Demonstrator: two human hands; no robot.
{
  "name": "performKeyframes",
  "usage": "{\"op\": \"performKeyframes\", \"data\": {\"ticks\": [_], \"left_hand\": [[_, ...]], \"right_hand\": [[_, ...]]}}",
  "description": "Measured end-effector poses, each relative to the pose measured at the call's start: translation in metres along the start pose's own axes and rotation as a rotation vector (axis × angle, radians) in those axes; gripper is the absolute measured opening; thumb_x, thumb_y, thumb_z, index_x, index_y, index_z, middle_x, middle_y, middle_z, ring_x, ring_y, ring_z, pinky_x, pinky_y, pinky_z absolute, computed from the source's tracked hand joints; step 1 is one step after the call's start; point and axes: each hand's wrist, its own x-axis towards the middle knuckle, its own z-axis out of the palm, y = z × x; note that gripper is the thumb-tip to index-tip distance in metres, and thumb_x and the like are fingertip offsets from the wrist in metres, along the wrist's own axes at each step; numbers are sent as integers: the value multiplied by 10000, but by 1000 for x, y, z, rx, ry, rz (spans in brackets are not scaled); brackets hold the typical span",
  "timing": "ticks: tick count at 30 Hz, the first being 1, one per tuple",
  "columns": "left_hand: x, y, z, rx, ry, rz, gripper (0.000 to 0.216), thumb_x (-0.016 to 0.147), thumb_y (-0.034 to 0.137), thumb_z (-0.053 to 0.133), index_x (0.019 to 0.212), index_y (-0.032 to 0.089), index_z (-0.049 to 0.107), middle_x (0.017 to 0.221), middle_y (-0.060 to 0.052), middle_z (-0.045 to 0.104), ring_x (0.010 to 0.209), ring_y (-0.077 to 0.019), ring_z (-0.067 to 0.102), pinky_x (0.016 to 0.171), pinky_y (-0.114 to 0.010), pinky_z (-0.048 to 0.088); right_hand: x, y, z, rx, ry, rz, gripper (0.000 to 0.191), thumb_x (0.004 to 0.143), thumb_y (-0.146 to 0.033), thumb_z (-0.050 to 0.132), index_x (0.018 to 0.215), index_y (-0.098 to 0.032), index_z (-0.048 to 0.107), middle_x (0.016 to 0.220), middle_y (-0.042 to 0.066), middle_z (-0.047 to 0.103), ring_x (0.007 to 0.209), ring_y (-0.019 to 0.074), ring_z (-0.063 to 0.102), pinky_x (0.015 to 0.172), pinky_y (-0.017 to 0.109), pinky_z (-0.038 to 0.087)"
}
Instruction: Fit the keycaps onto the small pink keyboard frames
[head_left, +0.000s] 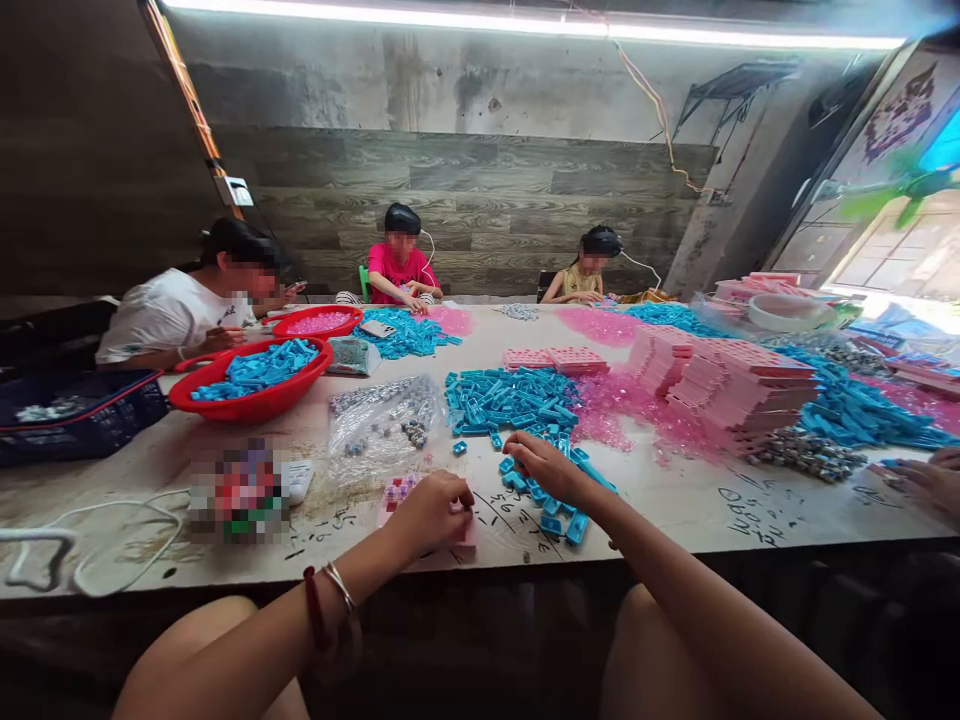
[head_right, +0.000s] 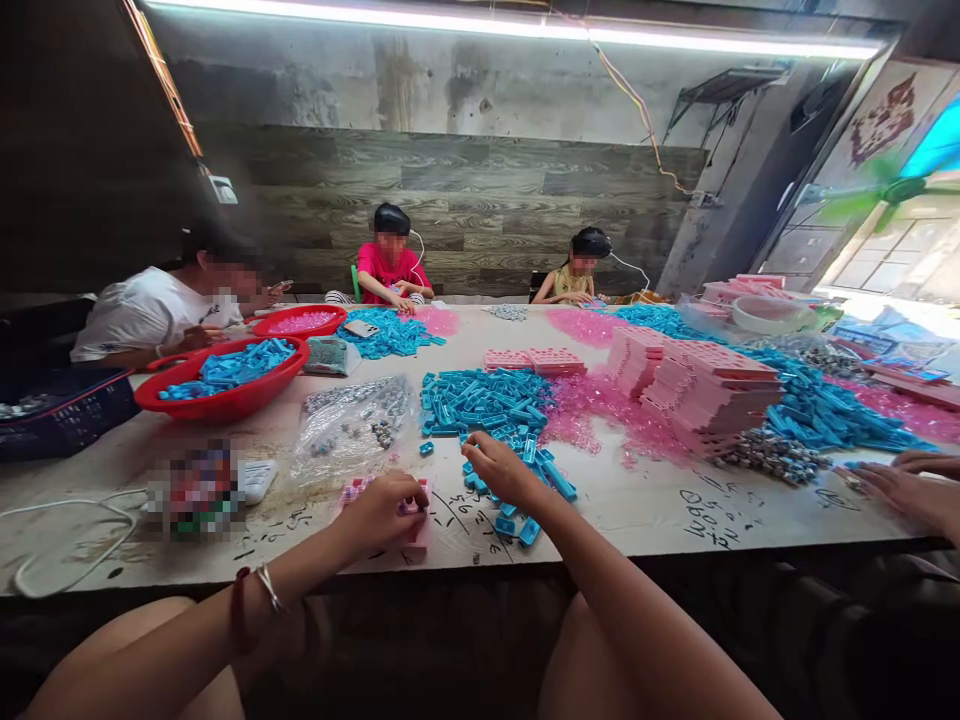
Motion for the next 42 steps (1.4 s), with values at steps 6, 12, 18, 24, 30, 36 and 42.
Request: {"op": "performKeyframes", "data": {"ticks": [6,12,18,24,30,36,42], "left_hand": [[-5,1,8,34,38,36,203,713,60,523,749,180,683,801,-39,651,838,-177,553,767,-277,421],[-7,6,3,67,16,-3,242,742,59,493,766,173,705,851,-43,659,861,-177,567,805,-283,426],[-6,7,-1,51,-25,-32,270,721,39,477,796,160,705,875,-39,660,822,-152,587,786,-248,435],[-9,7,0,83,-66,0,263,713,31,435,680,143,670,827,-44,633,773,-141,575,741,-229,434],[-10,8,5,136,-47,-31,288,734,34,412,725,145,678,837,-57,634,826,-166,573,761,-255,434],[-10,6,7,110,-26,-26,322,719,12,402,757,147,691,855,-58,642,853,-167,575,791,-256,437],[-11,8,8,111,-16,-41,323,740,22,395,800,145,687,878,-65,637,873,-171,574,810,-260,440]], "right_hand": [[-4,-2,2,-47,-98,-8,262,829,-384,451,956,-157,475,650,-17,528,569,116,459,521,225,334],[-8,-9,3,-148,-169,-104,278,786,-384,549,943,-155,538,758,28,595,679,149,534,610,260,405],[-11,-11,4,-174,-207,-146,274,773,-353,588,960,-156,552,825,51,627,738,166,575,649,273,437],[-11,-10,4,-197,-222,-141,270,797,-352,565,979,-153,556,846,62,638,756,172,583,662,281,440],[-8,-2,8,-191,-217,-136,273,810,-372,539,978,-158,554,852,64,638,768,179,583,668,292,444],[-7,1,9,-187,-236,-145,306,811,-413,523,983,-162,549,845,62,629,760,178,574,658,290,443],[-7,1,10,-194,-242,-152,308,821,-420,505,980,-161,550,842,61,623,757,178,565,655,289,437]]}}
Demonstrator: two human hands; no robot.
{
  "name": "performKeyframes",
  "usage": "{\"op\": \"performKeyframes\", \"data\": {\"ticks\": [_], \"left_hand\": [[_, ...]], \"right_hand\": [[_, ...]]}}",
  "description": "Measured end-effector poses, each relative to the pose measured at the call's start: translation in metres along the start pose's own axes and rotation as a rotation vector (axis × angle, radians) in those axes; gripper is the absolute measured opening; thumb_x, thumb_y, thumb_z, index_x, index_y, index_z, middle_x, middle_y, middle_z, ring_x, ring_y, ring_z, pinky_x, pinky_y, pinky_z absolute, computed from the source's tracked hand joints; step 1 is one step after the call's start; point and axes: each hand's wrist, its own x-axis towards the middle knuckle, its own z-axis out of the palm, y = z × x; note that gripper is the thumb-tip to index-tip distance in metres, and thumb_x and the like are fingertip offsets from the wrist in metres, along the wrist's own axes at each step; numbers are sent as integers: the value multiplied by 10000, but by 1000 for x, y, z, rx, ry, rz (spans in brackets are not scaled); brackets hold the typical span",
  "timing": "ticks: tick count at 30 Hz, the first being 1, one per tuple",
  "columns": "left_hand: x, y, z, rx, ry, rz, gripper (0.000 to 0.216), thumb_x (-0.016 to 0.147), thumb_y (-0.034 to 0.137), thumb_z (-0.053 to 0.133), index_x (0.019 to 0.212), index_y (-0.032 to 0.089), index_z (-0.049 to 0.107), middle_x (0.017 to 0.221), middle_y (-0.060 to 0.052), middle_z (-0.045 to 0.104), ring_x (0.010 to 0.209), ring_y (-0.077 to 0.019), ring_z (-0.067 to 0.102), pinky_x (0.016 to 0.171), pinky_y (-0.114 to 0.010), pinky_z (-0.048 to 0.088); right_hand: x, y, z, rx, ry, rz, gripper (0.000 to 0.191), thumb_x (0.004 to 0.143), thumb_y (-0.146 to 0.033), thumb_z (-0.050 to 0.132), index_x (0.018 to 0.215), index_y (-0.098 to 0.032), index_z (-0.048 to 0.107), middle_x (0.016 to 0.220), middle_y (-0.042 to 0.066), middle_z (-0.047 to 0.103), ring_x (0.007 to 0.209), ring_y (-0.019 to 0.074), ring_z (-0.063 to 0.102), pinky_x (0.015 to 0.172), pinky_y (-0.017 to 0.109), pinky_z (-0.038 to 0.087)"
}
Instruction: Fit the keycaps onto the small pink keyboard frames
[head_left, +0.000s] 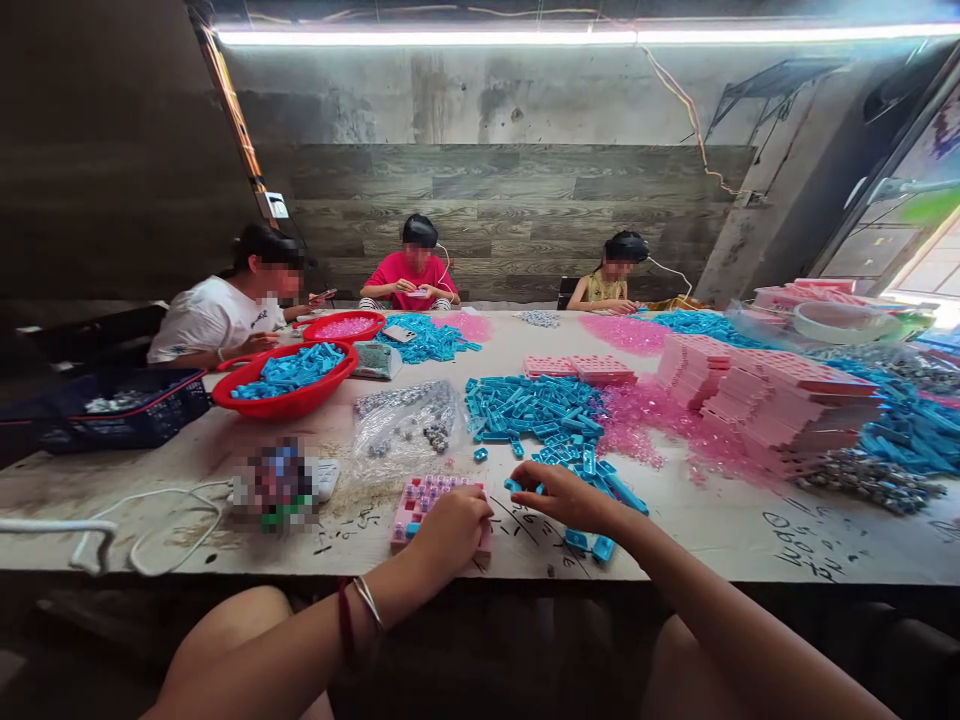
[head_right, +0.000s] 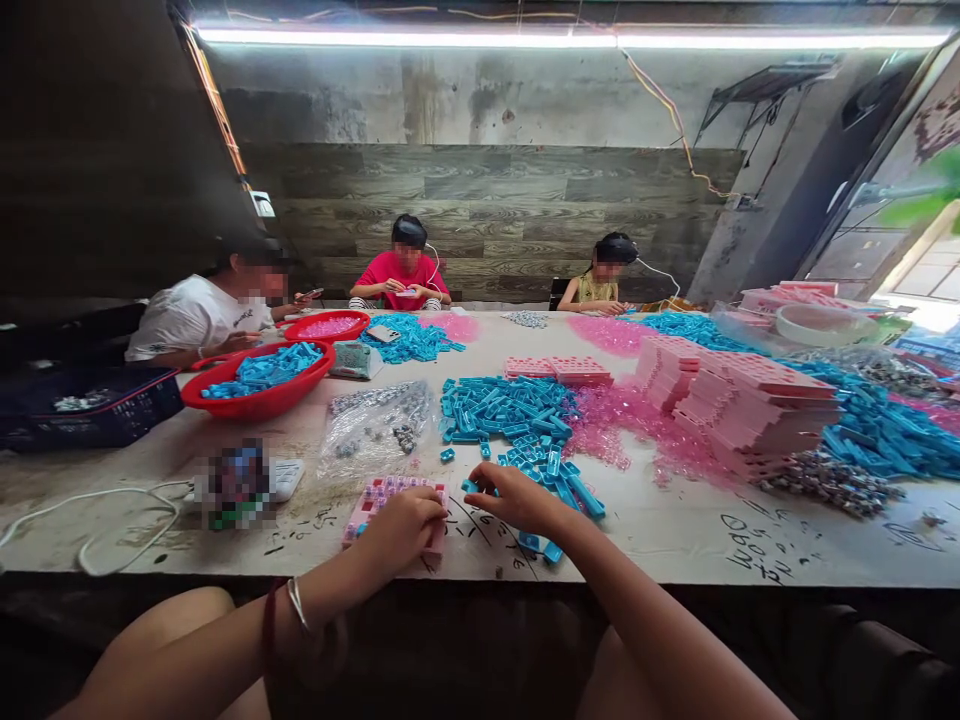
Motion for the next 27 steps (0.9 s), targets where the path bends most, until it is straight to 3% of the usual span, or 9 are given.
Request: {"op": "performKeyframes", "data": {"ticks": [9,15,22,27], "left_hand": [[3,-2,-1,-61,-5,-32,286,718,28,418,785,148,669,858,-55,630,865,-172,576,793,-261,436],[2,-3,-16,-99,87,-87,269,674,76,505,920,149,585,958,-57,598,936,-186,542,829,-288,424],[0,-5,-35,-75,45,-153,294,649,77,513,930,160,547,952,-51,601,917,-190,547,809,-292,419],[-1,-3,-32,-79,6,-126,198,703,94,479,859,158,584,921,-58,626,915,-191,557,801,-284,418]], "right_hand": [[2,-2,0,5,-7,0,267,802,-368,541,955,-150,552,814,58,622,736,169,568,651,282,439],[0,-11,1,48,31,-49,230,793,-346,573,935,-165,572,843,50,635,726,156,582,647,271,453],[6,-22,29,-125,148,-281,77,821,-195,539,879,-174,584,918,72,589,871,173,557,753,288,452],[8,-21,42,-202,106,-275,102,806,-136,519,880,-171,579,876,63,587,825,173,561,725,284,452]]}}
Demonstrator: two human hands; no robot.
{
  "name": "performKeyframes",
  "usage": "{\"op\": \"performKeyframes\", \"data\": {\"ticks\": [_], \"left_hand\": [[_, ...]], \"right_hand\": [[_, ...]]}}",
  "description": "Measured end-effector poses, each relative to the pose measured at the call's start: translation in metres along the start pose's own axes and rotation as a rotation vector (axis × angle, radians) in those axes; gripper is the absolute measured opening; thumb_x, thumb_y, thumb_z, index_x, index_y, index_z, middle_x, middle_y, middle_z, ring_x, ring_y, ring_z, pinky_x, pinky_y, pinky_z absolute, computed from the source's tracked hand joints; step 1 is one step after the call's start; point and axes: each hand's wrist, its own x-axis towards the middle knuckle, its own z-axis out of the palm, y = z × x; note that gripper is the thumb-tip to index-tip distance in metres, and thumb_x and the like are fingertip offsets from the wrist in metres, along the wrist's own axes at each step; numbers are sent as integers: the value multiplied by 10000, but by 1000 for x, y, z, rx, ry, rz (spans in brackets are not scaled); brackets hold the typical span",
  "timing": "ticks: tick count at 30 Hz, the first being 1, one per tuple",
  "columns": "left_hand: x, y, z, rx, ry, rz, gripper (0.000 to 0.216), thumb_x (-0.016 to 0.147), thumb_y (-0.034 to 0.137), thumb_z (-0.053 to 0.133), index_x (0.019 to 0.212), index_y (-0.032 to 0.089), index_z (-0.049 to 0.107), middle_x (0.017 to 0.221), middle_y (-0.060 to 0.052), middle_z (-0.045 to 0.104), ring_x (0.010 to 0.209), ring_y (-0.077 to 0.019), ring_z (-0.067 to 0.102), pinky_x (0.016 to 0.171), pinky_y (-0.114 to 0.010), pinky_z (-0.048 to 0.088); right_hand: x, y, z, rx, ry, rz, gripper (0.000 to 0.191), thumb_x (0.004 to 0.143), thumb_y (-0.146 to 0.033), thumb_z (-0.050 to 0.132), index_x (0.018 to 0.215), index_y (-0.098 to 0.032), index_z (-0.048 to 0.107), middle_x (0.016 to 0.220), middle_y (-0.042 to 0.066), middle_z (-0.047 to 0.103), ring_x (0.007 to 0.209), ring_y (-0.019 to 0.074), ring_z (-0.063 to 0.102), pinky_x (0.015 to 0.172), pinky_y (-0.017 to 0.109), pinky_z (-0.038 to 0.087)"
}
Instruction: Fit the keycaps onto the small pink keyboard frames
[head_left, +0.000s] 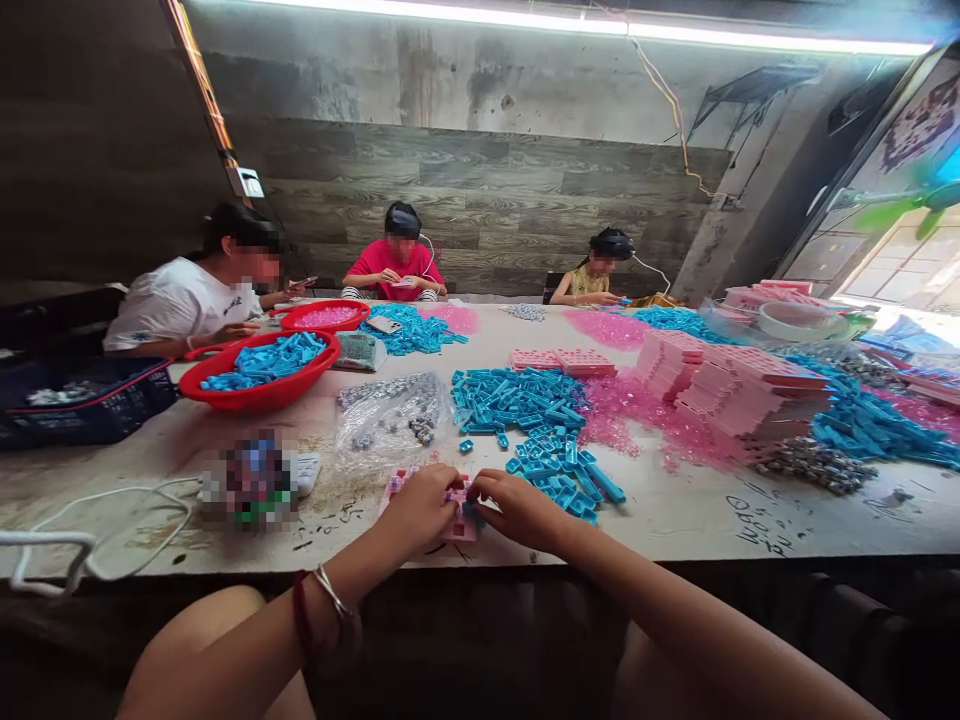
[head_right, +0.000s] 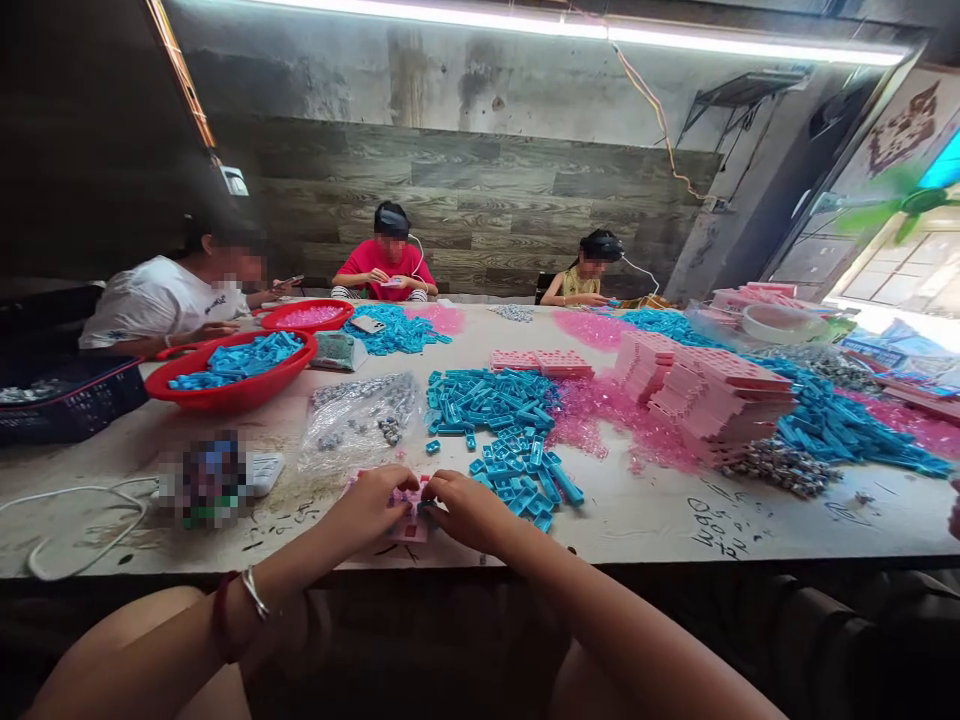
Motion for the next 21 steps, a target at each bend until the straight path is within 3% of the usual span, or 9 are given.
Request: {"op": "performKeyframes", "data": {"ticks": [6,13,19,21], "left_hand": [[-2,2,0,32,1,26,206,712,79,451,835,159,595,924,-60,621,936,-193,540,827,-295,414],[-3,4,4,98,2,78,166,734,109,461,813,156,598,873,-57,617,898,-196,537,805,-289,409],[-1,2,11,129,-13,75,132,746,128,465,791,162,585,858,-57,617,883,-206,532,772,-293,402],[-1,1,14,116,9,50,163,737,130,475,864,163,573,870,-57,611,882,-204,534,769,-292,403]], "right_hand": [[-4,1,-4,71,7,-31,138,784,-136,519,914,-181,530,863,46,581,787,152,546,705,268,446],[-8,4,-10,152,-71,-118,311,618,-63,577,901,-182,523,954,50,563,872,161,534,757,264,446],[-9,10,-7,152,-43,-112,306,626,-56,550,898,-189,512,926,37,561,829,150,527,725,265,446],[-9,10,-10,169,-5,-87,304,635,-72,550,911,-191,500,907,36,554,804,149,522,706,265,448]]}}
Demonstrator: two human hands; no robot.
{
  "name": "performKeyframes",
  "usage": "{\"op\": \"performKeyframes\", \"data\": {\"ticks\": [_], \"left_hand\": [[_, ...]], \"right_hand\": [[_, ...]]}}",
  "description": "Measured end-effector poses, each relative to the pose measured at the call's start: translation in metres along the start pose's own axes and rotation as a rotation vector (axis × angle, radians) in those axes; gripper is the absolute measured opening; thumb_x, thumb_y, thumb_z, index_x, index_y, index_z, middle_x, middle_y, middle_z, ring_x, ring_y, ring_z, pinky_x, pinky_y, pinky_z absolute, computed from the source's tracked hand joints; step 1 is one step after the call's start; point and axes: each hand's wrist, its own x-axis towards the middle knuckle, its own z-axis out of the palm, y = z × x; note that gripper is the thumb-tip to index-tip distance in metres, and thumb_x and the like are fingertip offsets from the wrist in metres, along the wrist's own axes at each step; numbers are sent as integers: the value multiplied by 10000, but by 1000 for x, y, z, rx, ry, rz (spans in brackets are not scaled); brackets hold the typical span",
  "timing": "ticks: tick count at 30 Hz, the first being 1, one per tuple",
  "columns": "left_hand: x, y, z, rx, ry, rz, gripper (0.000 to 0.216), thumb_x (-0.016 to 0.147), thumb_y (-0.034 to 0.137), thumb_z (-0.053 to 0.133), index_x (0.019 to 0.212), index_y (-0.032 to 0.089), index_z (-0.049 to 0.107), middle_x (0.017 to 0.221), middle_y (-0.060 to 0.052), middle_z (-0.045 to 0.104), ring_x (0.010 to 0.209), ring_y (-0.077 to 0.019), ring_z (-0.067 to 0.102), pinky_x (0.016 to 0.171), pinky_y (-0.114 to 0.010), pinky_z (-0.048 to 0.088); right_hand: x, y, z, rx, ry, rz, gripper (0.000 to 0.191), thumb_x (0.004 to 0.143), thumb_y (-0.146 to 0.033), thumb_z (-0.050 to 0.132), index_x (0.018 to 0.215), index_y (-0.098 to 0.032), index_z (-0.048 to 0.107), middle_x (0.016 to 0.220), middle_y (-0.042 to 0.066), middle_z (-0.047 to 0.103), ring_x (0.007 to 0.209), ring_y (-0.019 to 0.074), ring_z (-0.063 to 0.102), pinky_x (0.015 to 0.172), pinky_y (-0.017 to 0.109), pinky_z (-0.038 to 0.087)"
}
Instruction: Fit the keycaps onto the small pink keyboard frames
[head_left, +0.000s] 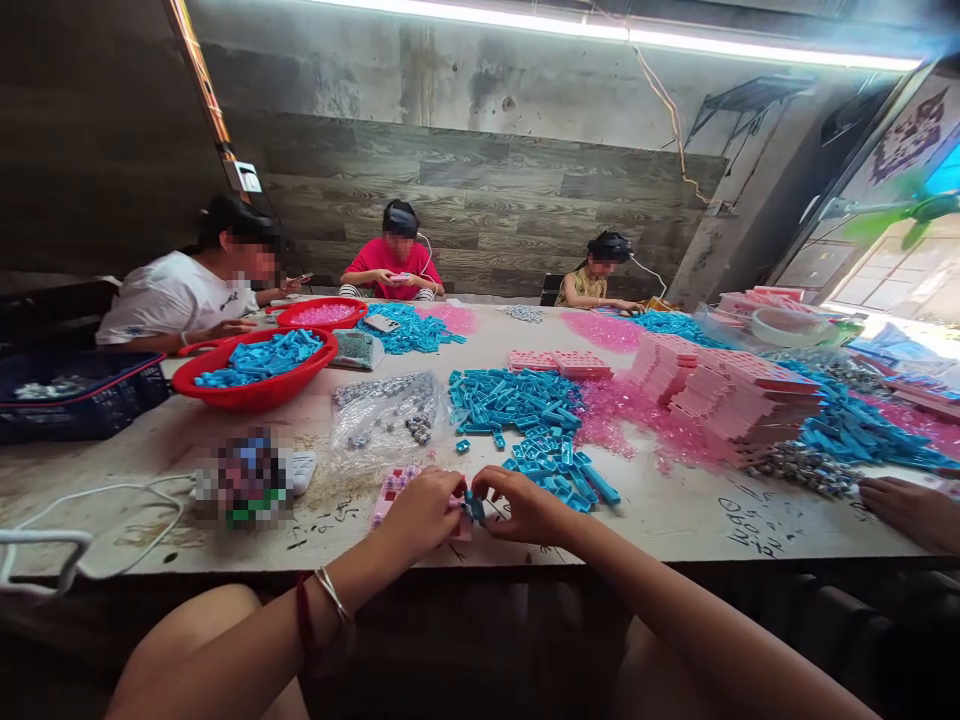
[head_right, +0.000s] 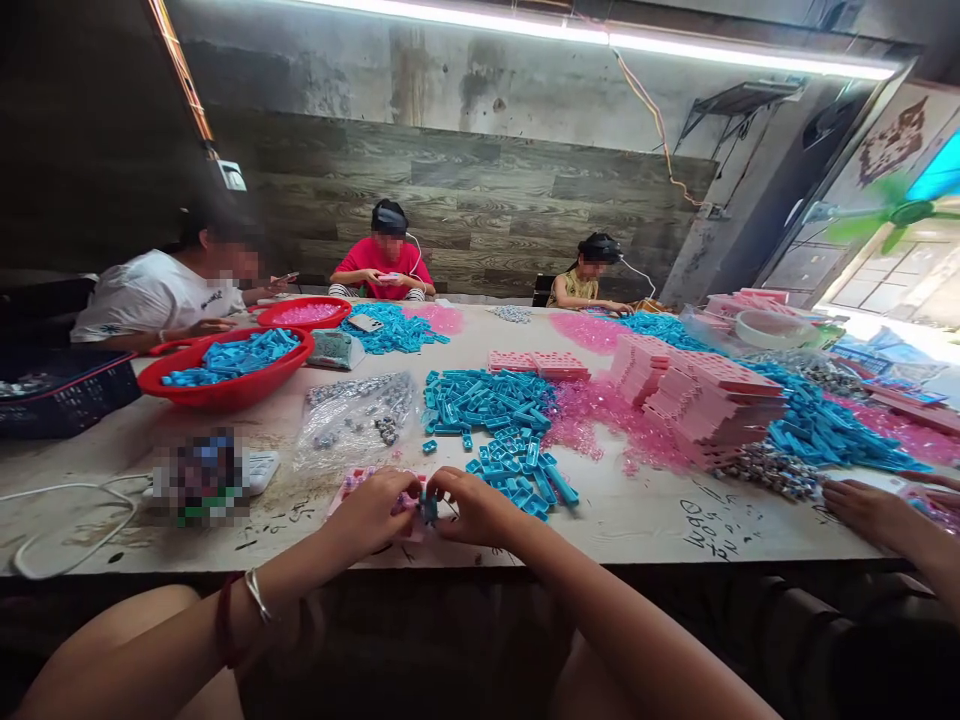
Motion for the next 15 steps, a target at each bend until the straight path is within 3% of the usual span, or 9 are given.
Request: {"op": "performKeyframes", "data": {"ticks": [4,8,12,15], "left_hand": [[0,2,6,-30,44,-39,396,710,96,475,1101,161,470,927,-65,601,910,-198,542,798,-295,398],[-1,5,5,-34,24,-64,388,699,78,470,1076,170,469,933,-67,597,920,-199,546,804,-300,400],[0,3,-3,-130,92,-58,393,690,114,499,1075,181,463,921,-45,596,909,-194,546,801,-304,413],[1,0,-11,-164,108,-42,283,685,121,499,961,182,521,914,-43,601,892,-190,551,789,-301,418]], "right_hand": [[-1,-1,-10,-6,78,64,284,681,-103,533,943,-190,463,915,50,534,826,162,505,718,287,449],[-1,-3,-13,-16,92,98,285,704,-111,520,966,-192,442,936,55,521,832,163,498,728,296,449],[1,-6,-3,-53,92,49,251,699,-145,553,927,-190,458,899,49,536,815,168,504,714,294,449],[5,-6,5,-112,119,17,239,701,-160,575,919,-191,480,902,55,556,854,185,515,742,306,447]]}}
